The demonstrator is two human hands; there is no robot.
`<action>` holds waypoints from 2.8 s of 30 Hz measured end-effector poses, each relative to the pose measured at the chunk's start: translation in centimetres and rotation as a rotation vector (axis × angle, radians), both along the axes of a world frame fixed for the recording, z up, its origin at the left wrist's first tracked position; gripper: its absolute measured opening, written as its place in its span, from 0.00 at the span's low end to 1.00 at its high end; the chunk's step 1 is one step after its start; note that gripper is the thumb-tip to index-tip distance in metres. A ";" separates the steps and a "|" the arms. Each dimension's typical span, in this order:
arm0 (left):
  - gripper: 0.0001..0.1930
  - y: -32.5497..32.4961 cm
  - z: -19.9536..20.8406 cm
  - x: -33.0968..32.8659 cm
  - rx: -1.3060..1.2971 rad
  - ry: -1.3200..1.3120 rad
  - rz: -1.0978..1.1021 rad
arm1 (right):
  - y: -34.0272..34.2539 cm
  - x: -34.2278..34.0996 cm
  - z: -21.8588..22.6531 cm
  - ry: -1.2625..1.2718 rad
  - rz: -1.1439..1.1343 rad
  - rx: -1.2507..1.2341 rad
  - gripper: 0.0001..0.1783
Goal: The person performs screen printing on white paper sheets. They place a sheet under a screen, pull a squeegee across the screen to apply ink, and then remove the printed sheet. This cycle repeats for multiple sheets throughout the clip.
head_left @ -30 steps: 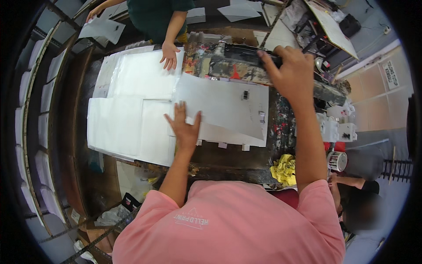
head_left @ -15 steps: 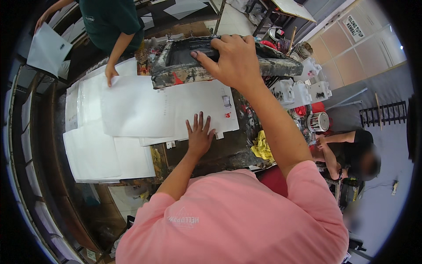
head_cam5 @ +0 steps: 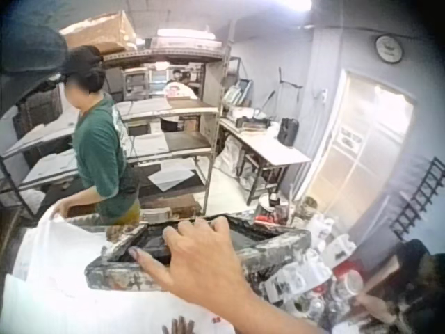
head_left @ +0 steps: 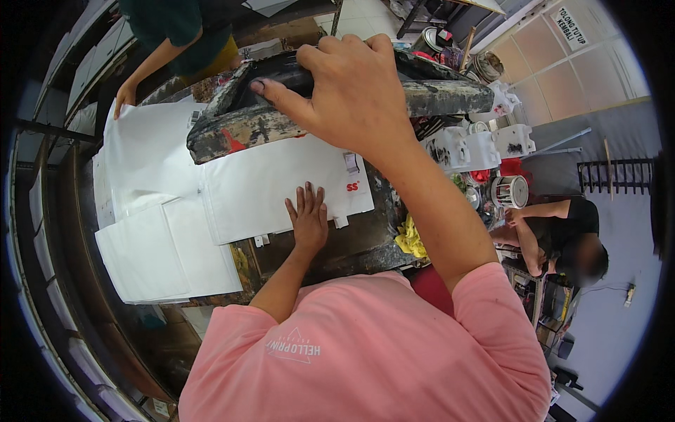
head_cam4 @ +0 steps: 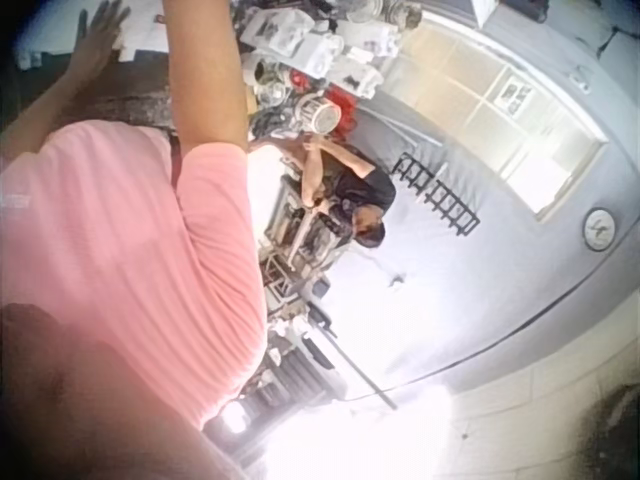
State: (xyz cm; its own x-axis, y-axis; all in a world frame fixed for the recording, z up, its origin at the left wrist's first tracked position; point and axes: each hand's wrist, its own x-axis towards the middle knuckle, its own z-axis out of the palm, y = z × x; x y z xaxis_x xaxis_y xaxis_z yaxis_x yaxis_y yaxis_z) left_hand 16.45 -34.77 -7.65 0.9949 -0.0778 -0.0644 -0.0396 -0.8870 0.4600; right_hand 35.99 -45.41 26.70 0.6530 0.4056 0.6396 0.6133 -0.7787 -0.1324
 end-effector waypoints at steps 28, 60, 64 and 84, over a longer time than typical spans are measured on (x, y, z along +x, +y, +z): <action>0.29 0.5 -0.5 0.0 0.043 -0.135 0.000 | -0.3 -2.7 -2.3 0.018 -0.040 -0.042 0.33; 0.28 0.1 -0.2 0.0 0.093 -0.112 -0.009 | -0.4 -1.9 -1.7 0.057 -0.034 -0.054 0.35; 0.28 0.3 0.2 0.1 0.046 -0.081 0.000 | -0.4 -2.0 -1.7 0.057 -0.047 -0.059 0.35; 0.37 -2.3 -0.7 3.6 0.095 -0.158 -0.198 | -0.4 -1.3 -1.5 0.026 -0.014 0.008 0.35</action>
State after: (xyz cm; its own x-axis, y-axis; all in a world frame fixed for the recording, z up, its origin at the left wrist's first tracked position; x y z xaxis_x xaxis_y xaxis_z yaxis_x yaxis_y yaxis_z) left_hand 20.05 -37.11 -8.34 0.9590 -0.2733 0.0745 -0.2818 -0.8935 0.3497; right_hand 34.70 -45.83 25.23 0.6752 0.3910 0.6255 0.5983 -0.7862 -0.1545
